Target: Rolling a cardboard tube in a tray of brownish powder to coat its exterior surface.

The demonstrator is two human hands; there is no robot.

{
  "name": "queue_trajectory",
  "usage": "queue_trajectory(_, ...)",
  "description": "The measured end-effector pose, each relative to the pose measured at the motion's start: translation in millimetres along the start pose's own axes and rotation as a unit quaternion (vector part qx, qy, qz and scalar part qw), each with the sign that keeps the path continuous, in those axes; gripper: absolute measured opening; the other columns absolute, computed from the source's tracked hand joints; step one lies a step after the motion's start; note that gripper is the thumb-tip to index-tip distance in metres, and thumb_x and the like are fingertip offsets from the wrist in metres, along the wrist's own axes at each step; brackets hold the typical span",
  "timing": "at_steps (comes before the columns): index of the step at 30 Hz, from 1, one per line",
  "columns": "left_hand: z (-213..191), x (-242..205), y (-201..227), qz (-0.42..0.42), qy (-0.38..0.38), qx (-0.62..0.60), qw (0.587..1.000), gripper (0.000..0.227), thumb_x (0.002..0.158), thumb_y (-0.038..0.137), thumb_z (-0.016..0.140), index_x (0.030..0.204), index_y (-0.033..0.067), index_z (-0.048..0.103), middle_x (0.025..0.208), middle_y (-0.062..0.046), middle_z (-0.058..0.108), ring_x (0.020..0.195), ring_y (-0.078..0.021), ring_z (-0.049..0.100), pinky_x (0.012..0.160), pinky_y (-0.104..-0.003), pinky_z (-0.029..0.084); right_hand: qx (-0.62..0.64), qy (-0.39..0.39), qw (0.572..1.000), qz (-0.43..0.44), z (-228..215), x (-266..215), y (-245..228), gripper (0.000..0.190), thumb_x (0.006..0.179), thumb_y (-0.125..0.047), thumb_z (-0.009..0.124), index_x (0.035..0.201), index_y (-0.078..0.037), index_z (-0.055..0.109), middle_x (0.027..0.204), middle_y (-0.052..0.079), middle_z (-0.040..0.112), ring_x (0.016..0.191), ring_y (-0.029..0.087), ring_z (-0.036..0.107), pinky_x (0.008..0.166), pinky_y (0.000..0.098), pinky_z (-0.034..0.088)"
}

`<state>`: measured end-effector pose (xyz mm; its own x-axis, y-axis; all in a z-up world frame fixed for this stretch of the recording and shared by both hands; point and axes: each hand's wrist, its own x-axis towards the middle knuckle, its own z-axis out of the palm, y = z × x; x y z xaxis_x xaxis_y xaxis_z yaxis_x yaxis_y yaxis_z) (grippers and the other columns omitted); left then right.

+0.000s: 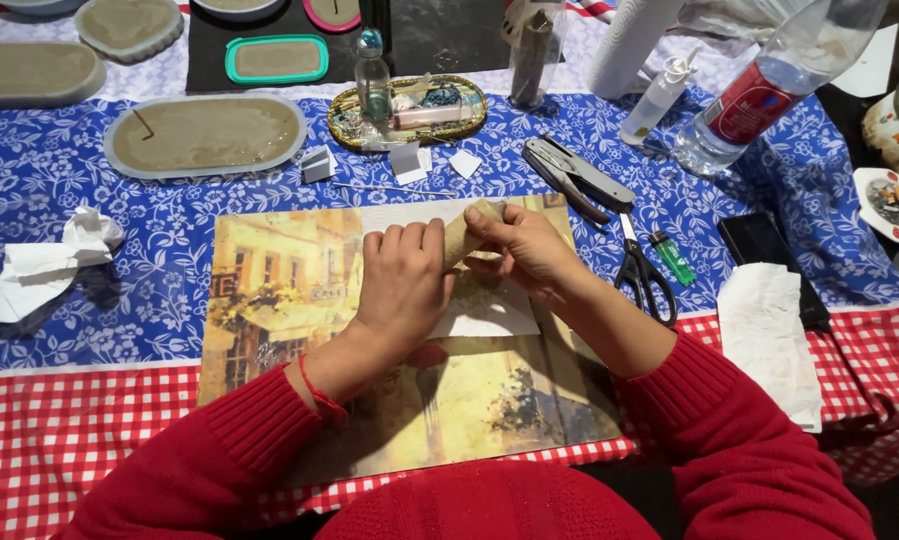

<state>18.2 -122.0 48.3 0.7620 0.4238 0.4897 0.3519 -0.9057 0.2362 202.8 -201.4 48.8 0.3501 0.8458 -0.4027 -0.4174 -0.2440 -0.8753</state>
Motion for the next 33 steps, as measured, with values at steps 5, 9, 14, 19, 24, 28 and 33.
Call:
queue_trajectory(5, 1.1, 4.5, -5.8, -0.025, -0.05, -0.013, 0.998, 0.041, 0.073, 0.024, 0.084, 0.1, 0.004, 0.059, 0.089, -0.013, 0.066, 0.089, -0.0321, 0.063, 0.082, -0.047, 0.044, -0.013, -0.013, 1.0, -0.009, -7.0, 8.8, 10.0, 0.049, 0.085, -0.039, 0.077, 0.115, -0.003, 0.062, 0.106, 0.008, 0.071, 0.097, 0.018, 0.071, 0.079, 0.0313, 0.059)
queue_trajectory(9, 1.5, 14.7, -24.7, -0.085, -0.114, -0.116, 0.983, 0.047, 0.07, 0.03, 0.088, 0.1, 0.0012, 0.067, 0.086, -0.018, 0.071, 0.083, -0.0352, 0.069, 0.075, -0.046, 0.05, -0.014, -0.096, 0.995, -0.035, -19.6, 19.0, 15.6, 0.055, 0.091, -0.045, 0.074, 0.12, 0.0, 0.064, 0.112, 0.009, 0.071, 0.102, 0.018, 0.069, 0.088, 0.0323, 0.058)
queue_trajectory(14, 3.1, 30.8, -49.9, -0.216, -0.259, -0.333, 0.881, 0.055, 0.07, 0.035, 0.089, 0.107, -0.0017, 0.074, 0.084, -0.015, 0.077, 0.073, -0.0236, 0.074, 0.063, -0.034, 0.055, -0.067, -0.095, 0.993, -0.028, -22.7, 14.1, 1.8, 0.06, 0.091, -0.053, 0.065, 0.124, -0.003, 0.063, 0.113, 0.006, 0.069, 0.101, 0.014, 0.066, 0.083, 0.0284, 0.054)
queue_trajectory(19, 14.6, 25.0, -73.9, -0.261, -0.314, -0.543, 0.734, 0.054, 0.078, 0.033, 0.086, 0.115, -0.0051, 0.076, 0.089, -0.01, 0.076, 0.074, -0.0155, 0.067, 0.064, -0.031, 0.049, -0.075, -0.109, 0.99, -0.043, -21.0, 7.6, -7.9, 0.067, 0.095, -0.059, 0.059, 0.126, 0.0, 0.064, 0.115, 0.008, 0.069, 0.102, 0.015, 0.067, 0.086, 0.0288, 0.056)
queue_trajectory(24, 21.9, 22.7, -85.0, -0.252, -0.314, -0.738, 0.541, 0.053, 0.089, 0.024, 0.077, 0.127, -0.0105, 0.065, 0.116, -0.014, 0.074, 0.102, -0.0181, 0.071, 0.094, -0.034, 0.056, -0.031, -0.184, 0.982, -0.033, -7.5, -3.7, -18.2, 0.072, 0.095, -0.06, 0.053, 0.133, 0.001, 0.059, 0.121, 0.01, 0.069, 0.108, 0.016, 0.069, 0.093, 0.031, 0.058)
queue_trajectory(28, 20.8, 21.4, -88.0, -0.228, -0.314, -0.785, 0.484, 0.055, 0.093, 0.022, 0.074, 0.134, -0.0117, 0.059, 0.126, -0.016, 0.07, 0.114, -0.021, 0.069, 0.104, -0.037, 0.053, -0.01, -0.196, 0.98, -0.021, -10.9, 2.4, -13.2, 0.074, 0.097, -0.059, 0.053, 0.136, 0.003, 0.058, 0.121, 0.011, 0.068, 0.106, 0.017, 0.069, 0.095, 0.033, 0.058)
queue_trajectory(33, 15.0, 21.8, -84.4, -0.18, -0.336, -0.821, 0.426, 0.065, 0.093, 0.023, 0.075, 0.141, -0.0126, 0.051, 0.141, -0.019, 0.063, 0.128, -0.0245, 0.062, 0.115, -0.041, 0.046, -0.009, -0.211, 0.977, -0.022, -13.0, 7.0, -10.2, 0.074, 0.098, -0.059, 0.051, 0.134, 0.006, 0.057, 0.116, 0.013, 0.07, 0.103, 0.019, 0.072, 0.095, 0.0341, 0.06)
